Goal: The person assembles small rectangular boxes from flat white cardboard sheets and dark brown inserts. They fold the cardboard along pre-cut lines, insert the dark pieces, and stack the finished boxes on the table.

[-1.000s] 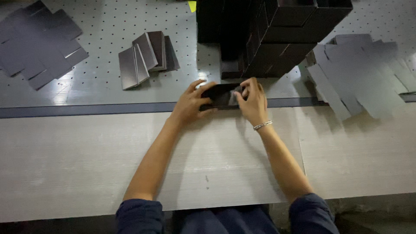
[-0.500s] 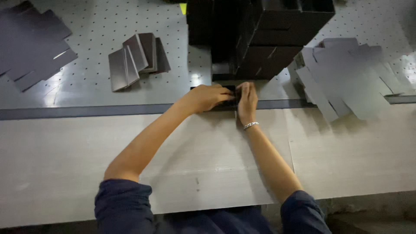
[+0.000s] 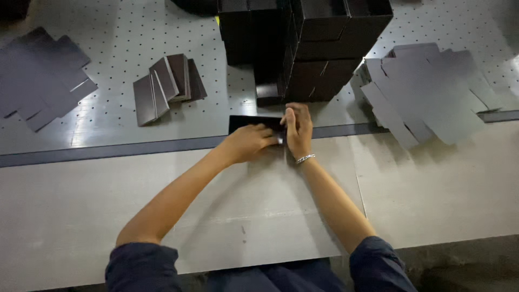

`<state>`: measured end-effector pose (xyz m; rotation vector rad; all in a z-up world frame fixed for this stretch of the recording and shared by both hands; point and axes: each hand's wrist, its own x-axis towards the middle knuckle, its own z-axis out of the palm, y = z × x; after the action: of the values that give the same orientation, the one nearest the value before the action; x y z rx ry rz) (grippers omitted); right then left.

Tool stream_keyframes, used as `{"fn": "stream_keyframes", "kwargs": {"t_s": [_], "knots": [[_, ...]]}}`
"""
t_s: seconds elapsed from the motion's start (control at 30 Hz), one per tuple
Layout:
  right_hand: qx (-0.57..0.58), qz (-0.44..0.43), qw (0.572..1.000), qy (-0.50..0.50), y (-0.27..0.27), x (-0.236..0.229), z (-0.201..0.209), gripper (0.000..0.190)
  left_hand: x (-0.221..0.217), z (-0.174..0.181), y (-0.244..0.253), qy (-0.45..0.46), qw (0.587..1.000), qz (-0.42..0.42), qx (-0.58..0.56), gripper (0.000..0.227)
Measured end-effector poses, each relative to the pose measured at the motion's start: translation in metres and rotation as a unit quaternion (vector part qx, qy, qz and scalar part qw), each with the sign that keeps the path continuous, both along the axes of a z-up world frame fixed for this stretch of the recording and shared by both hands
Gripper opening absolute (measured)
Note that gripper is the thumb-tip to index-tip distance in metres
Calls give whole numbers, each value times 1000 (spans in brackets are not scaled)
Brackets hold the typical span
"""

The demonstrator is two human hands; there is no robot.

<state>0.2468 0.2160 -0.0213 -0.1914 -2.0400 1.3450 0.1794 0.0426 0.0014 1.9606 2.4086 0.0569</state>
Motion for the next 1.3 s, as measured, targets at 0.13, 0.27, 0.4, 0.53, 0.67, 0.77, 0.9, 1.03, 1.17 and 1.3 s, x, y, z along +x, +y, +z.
{"fn": "stream_keyframes", "kwargs": {"t_s": [0.13,0.27,0.4,0.53,0.67,0.77,0.9,1.03,1.17,1.3], "knots": [[37,-7,999,-4,1,-5,-24,15,-9,-15,-38,53,994,24,90,33],[82,78,994,13,-5,-1,-24,37,13,46,-44,-22,989,143,-23,74],[10,168,986,12,-10,2,-23,39,37,18,-31,-61,984,168,18,60],[-67,147,984,71,-2,4,-9,41,32,-10,-36,88,978,159,106,30],[-182,138,968,104,-1,-5,-27,46,5,19,-48,189,930,180,260,28],[-156,135,974,98,0,-8,-30,43,-26,24,-50,210,921,204,257,26],[-131,124,980,88,1,-5,-24,38,-66,-13,-44,113,935,181,283,12],[-158,133,975,88,1,-8,-24,36,-72,-25,-26,64,929,228,284,18],[-169,134,974,73,0,-5,-22,33,-80,-41,-20,34,920,217,324,19],[-173,133,974,64,2,-7,-26,30,-63,-34,-17,34,913,209,349,29]]}}
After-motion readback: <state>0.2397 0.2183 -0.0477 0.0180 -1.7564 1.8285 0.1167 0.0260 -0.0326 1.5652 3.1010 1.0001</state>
